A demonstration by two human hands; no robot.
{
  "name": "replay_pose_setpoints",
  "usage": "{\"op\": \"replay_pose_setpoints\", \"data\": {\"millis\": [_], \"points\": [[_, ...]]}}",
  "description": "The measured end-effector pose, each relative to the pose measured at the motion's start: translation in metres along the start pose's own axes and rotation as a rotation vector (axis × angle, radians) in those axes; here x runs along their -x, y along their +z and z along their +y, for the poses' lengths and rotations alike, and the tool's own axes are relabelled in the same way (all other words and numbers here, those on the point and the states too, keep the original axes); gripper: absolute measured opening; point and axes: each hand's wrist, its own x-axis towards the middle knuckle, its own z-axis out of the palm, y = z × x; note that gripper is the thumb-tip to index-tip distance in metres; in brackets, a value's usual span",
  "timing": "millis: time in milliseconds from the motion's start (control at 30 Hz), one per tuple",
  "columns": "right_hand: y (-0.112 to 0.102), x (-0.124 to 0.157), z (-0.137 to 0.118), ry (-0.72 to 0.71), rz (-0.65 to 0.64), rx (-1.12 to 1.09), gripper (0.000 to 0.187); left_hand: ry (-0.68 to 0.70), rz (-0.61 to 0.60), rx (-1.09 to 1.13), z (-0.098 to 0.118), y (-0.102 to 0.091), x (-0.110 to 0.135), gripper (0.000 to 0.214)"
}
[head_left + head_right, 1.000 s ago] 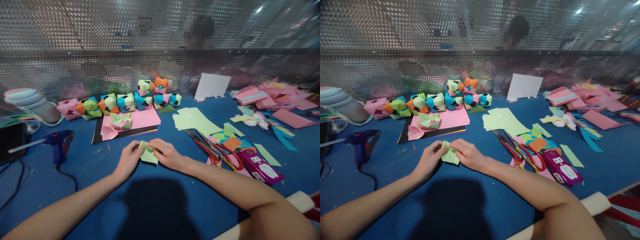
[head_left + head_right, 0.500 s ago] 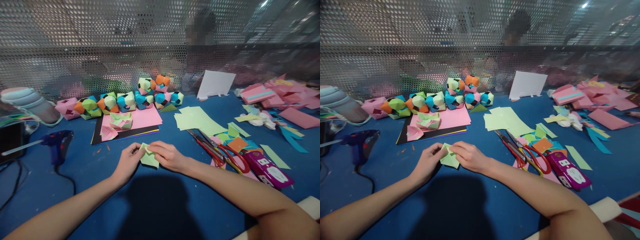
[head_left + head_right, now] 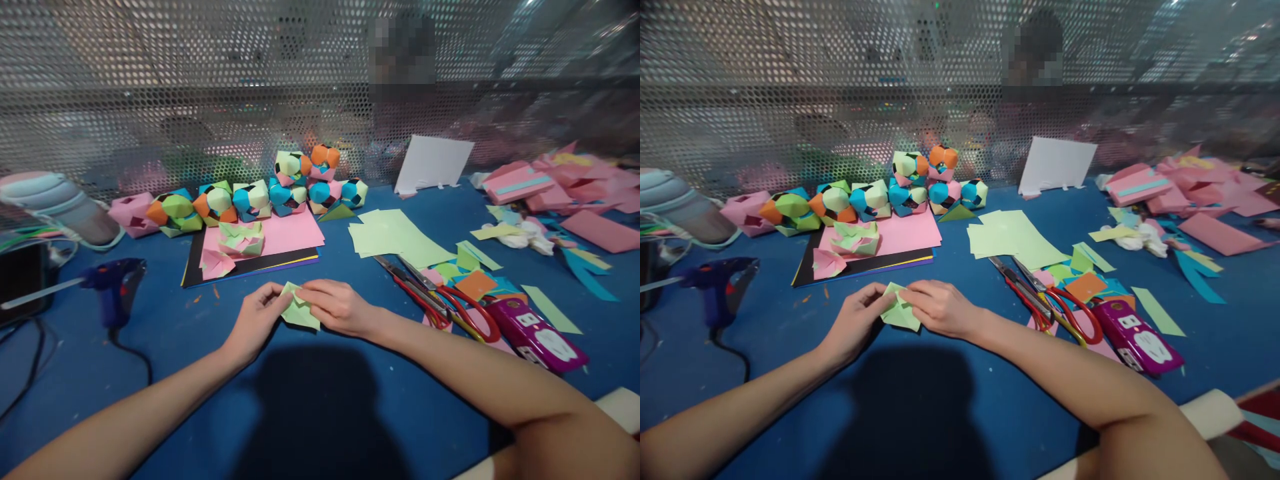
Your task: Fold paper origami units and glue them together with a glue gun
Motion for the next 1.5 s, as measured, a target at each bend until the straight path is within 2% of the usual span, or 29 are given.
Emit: {"op": "replay_pose_setpoints", "data": {"millis": [233, 300, 433, 500, 667, 800, 967, 1167, 1233, 1300, 1433, 1500], "points": [[0.002, 0.000, -0.002, 0.026, 0.018, -0.079, 0.032, 0.007, 0.035, -0.025, 0.002, 0.001, 0.000, 0.028], [0.002, -0.002, -0.007, 0.122, 0.042, -0.167, 0.032, 0.011, 0.058, -0.047, 0.001, 0.001, 0.000, 0.027], [0.001, -0.007, -0.015, 0.446, 0.041, -0.274, 0.017, 0.012, 0.097, -0.056, 0.000, 0.001, 0.000, 0.025], [0.000, -0.008, -0.017, 0.513, 0.048, -0.280, 0.008, 0.012, 0.111, -0.052, -0.001, 0.001, 0.000, 0.025], [0.001, -0.005, -0.015, 0.394, 0.117, -0.216, 0.010, -0.015, 0.110, -0.069, 0.000, 0.004, 0.000, 0.024], [0.001, -0.004, -0.013, 0.307, 0.083, -0.189, 0.012, 0.006, 0.124, -0.100, 0.001, 0.004, 0.000, 0.022], [0.003, -0.003, -0.011, 0.294, 0.036, -0.149, 0.014, 0.053, 0.123, -0.125, 0.001, 0.004, 0.000, 0.017], [-0.001, -0.003, -0.010, 0.083, 0.080, -0.003, 0.015, 0.057, 0.116, -0.021, -0.004, 0.001, -0.001, 0.017], [-0.004, -0.006, -0.012, 0.069, 0.072, -0.018, 0.016, 0.055, 0.105, 0.021, -0.006, 0.000, -0.001, 0.017], [-0.008, -0.010, -0.016, 0.162, 0.046, -0.130, 0.018, 0.056, 0.112, 0.027, -0.006, -0.001, -0.001, 0.018], [-0.013, -0.020, -0.025, 0.610, -0.075, -0.349, 0.018, 0.151, 0.119, -0.102, -0.002, 0.001, 0.002, 0.018], [-0.014, -0.024, -0.027, 0.759, -0.110, -0.417, 0.018, 0.206, 0.109, -0.170, 0.000, 0.003, 0.003, 0.018]]}}
